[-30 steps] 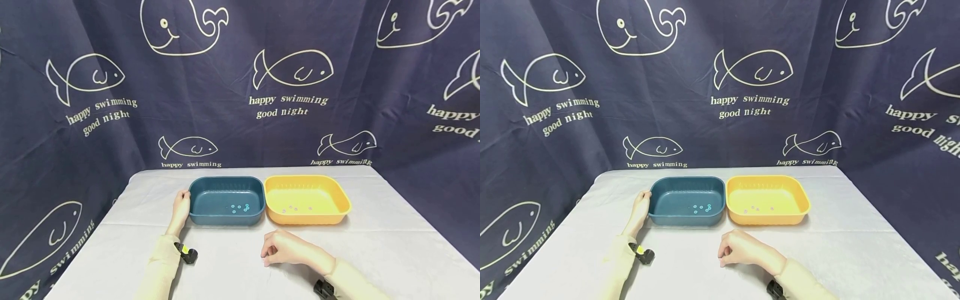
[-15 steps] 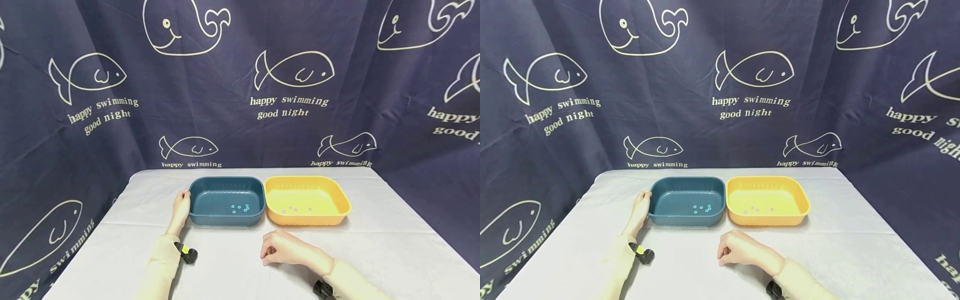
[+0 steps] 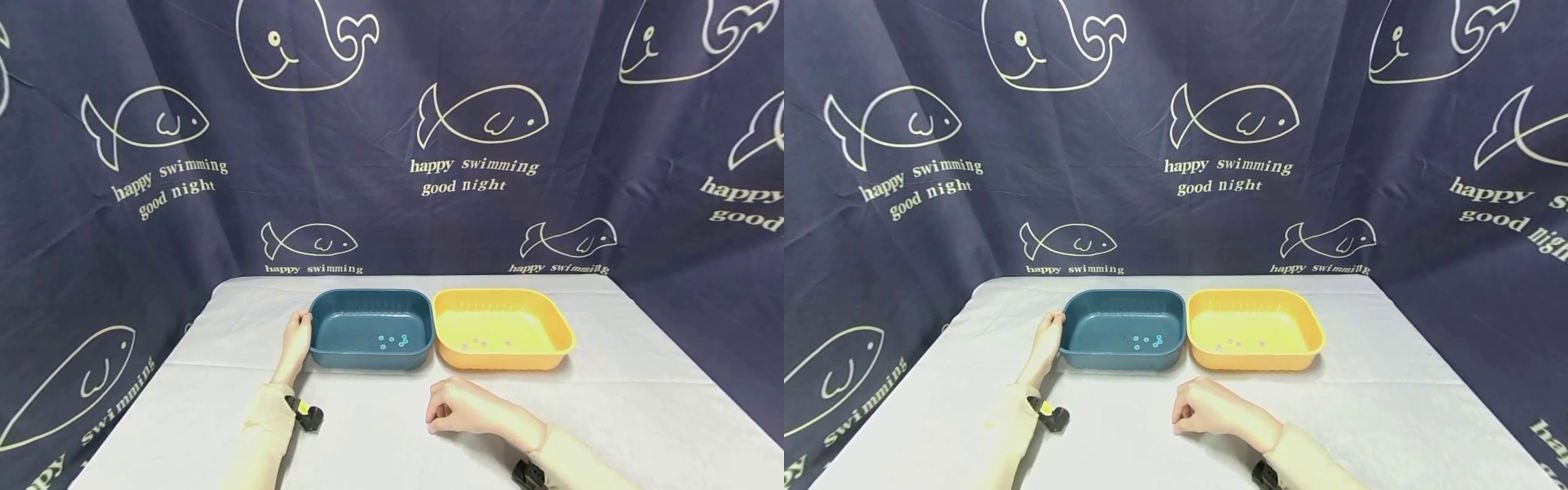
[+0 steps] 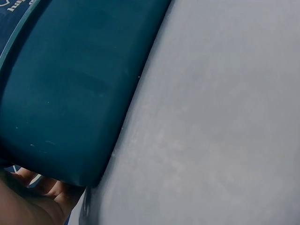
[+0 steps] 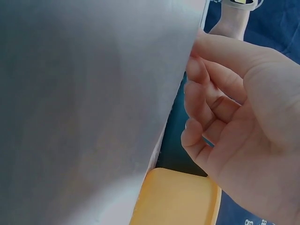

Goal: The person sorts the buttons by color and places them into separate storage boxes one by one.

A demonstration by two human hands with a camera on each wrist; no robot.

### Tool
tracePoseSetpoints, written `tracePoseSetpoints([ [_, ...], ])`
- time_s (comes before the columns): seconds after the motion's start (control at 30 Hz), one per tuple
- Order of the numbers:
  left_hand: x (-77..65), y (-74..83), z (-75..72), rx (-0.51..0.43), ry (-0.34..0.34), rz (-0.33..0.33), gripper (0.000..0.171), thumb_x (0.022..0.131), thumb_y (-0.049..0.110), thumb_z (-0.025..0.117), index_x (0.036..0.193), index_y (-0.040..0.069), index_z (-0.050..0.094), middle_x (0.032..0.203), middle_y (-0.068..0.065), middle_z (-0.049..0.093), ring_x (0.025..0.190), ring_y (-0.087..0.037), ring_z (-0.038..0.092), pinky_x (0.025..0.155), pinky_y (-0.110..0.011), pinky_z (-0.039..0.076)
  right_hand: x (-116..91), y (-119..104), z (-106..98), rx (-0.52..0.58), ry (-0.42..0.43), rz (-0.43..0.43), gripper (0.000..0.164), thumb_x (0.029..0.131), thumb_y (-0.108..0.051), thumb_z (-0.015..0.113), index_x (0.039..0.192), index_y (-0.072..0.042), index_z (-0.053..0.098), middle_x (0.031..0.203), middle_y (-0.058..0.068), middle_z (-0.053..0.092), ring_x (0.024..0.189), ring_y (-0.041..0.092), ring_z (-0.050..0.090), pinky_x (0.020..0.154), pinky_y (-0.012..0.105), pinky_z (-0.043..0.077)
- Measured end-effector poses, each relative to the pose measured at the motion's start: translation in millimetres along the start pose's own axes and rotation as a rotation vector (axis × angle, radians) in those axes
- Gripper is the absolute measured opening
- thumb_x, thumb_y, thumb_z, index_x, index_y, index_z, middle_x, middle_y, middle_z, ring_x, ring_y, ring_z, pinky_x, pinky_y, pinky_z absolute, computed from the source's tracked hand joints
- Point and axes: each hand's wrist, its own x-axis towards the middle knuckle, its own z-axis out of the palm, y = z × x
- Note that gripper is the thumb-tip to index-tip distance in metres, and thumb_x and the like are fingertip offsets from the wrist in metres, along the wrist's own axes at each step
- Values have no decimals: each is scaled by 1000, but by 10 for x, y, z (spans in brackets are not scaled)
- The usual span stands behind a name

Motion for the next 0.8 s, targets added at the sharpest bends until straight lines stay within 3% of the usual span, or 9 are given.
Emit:
tracePoseSetpoints([
  [0.37, -32, 10, -4, -12, 4, 9, 38, 100, 22, 32, 124, -5, 45, 132, -24, 45, 126, -37, 40, 108, -51, 29, -8, -22, -2, -29, 21, -20, 4, 78, -19, 73, 75, -16, 71, 67, -14, 53, 62, -8, 46, 60, 10, 41],
  [0.8, -43, 8, -9, -9, -3, 18, 39, 100, 23, 32, 125, -5, 44, 133, -24, 44, 127, -38, 39, 108, -51, 29, -12, -20, -18, -32, 151, -73, 4, 78, -19, 73, 79, -16, 71, 71, -10, 56, 68, -3, 51, 64, 14, 46],
])
